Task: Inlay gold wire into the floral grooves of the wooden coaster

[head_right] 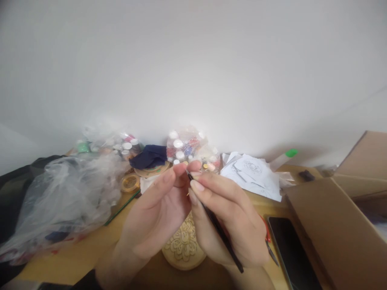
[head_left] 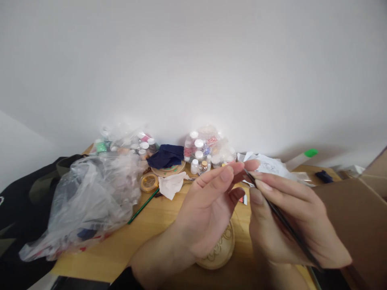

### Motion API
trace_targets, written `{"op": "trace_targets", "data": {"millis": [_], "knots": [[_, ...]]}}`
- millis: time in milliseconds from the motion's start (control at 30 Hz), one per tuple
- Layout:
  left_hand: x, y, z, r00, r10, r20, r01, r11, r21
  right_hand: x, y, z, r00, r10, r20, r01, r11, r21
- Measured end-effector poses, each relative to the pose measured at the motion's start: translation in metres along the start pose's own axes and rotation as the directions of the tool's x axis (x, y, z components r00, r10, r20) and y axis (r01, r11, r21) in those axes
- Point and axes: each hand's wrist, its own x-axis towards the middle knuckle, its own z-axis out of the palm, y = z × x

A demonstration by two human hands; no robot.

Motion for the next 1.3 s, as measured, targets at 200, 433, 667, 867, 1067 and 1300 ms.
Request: {"op": "trace_targets", "data": {"millis": [200, 433, 667, 867, 1067, 1300], "knots": [[-0.001, 0.001, -0.001, 1.000, -0.016, 0.007, 0.017, 1.000, -0.019, 0.000, 0.008, 0.003, 0.996, -0.079, -0.036, 0.080, 0.996, 0.033], [-0.001, 0.000, -0.002, 0.999, -0.035, 0.028, 0.036, 0.998, -0.053, 0.001, 0.010, 0.004, 0.994, -0.100, -0.049, 0.102, 0.994, 0.045], [-0.001, 0.002, -0.003, 0.999, -0.038, 0.033, 0.040, 0.997, -0.069, 0.001, -0.001, -0.001, 0.999, 0.017, 0.040, -0.019, 0.999, 0.038], [-0.001, 0.002, -0.003, 0.999, -0.038, 0.036, 0.039, 0.998, -0.045, 0.000, -0.002, -0.003, 0.994, 0.031, 0.105, -0.033, 0.999, 0.018], [-0.002, 0.003, -0.002, 0.997, -0.028, 0.071, 0.033, 0.997, -0.075, 0.007, -0.003, 0.000, 0.995, -0.053, 0.082, 0.049, 0.997, 0.053], [-0.001, 0.004, -0.001, 0.992, -0.030, 0.123, 0.046, 0.990, -0.134, 0.008, -0.003, -0.002, 0.988, -0.043, 0.151, 0.027, 0.993, 0.111]]}}
